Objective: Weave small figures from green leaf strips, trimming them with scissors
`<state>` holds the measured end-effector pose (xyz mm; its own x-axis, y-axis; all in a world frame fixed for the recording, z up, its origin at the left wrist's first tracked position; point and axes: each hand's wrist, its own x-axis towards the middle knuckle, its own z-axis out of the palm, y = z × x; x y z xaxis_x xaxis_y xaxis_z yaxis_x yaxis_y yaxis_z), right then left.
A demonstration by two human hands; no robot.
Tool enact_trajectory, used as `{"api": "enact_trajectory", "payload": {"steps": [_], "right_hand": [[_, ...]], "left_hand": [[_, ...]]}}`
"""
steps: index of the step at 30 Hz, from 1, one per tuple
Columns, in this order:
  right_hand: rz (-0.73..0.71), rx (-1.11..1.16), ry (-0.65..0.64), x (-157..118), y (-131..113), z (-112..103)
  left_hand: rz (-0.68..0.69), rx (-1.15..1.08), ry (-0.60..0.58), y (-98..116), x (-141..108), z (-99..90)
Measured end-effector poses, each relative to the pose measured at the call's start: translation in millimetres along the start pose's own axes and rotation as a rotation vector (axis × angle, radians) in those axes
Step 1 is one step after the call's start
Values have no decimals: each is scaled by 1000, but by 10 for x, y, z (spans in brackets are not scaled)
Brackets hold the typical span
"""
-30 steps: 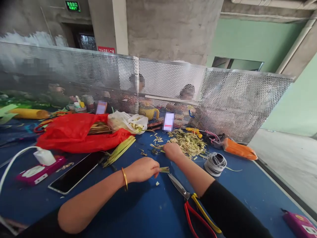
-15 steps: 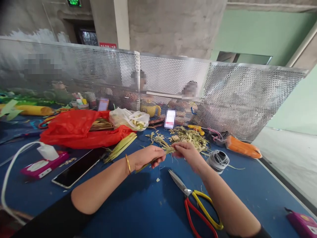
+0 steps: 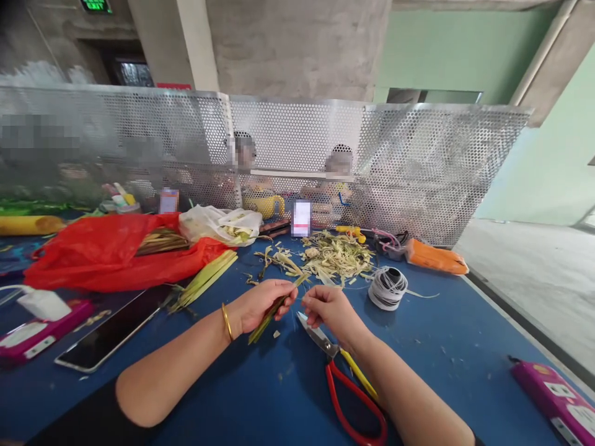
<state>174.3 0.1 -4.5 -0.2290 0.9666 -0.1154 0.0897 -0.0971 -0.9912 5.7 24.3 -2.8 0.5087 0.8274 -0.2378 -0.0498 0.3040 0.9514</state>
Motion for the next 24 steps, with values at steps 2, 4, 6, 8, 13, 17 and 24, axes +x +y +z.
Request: {"api": "enact_trajectory", "payload": {"steps": [2, 4, 6, 8, 13, 17, 24], "right_hand": [[-44, -20, 26, -15, -30, -31], [-98, -64, 64, -15, -52, -42], [-151, -124, 95, -5, -52, -41], [-200, -191, 111, 6, -37, -40], [-292, -323, 173, 11, -15, -80], [-330, -386, 217, 6, -17, -116], [-366, -521, 304, -17, -39, -129]], "left_hand": [[4, -41, 29, -15, 7, 7], [19, -85, 70, -30, 23, 15], [36, -122, 109, -45, 38, 16], [46, -140, 130, -51, 42, 12], [5, -73, 33, -18, -7, 6], [-36, -39, -43, 3, -37, 10], [-27, 13, -79, 3, -38, -6]]}}
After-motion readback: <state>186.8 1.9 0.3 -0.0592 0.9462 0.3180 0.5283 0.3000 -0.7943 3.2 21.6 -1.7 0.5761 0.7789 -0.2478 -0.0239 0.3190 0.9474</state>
